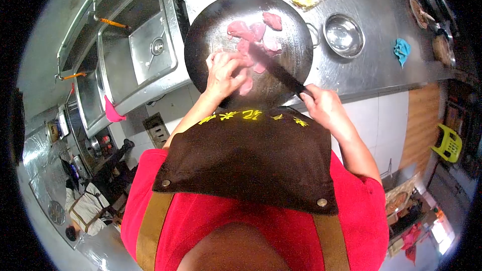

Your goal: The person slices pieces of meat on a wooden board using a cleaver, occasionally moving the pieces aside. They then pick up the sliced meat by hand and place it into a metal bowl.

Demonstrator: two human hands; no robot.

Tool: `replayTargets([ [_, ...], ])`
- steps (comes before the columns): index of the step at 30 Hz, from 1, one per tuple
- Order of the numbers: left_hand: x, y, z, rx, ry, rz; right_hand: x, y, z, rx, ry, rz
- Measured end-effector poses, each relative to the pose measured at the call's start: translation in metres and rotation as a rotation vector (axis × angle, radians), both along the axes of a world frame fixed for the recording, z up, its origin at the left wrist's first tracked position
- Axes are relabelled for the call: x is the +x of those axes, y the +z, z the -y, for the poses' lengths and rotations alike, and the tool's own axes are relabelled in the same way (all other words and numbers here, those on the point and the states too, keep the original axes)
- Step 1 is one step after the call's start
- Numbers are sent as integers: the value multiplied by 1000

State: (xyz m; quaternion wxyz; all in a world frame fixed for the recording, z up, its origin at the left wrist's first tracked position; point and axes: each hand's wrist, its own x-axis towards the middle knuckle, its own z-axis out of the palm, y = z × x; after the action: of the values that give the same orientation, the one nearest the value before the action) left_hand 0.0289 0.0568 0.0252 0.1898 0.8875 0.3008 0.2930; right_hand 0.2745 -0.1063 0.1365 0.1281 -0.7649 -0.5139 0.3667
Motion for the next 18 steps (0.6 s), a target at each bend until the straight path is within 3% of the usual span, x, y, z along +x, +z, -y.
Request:
replayTargets([
  [3,-1,-7,1,32,-39,-37,-6,-13,-3,-5,120,68],
  [9,-5,-15,5,66,-9,-43,-7,2,-10,-71,20,113],
  [18,3,-15,8,26,10,-5,-13,-13,-21,-126,189,71],
])
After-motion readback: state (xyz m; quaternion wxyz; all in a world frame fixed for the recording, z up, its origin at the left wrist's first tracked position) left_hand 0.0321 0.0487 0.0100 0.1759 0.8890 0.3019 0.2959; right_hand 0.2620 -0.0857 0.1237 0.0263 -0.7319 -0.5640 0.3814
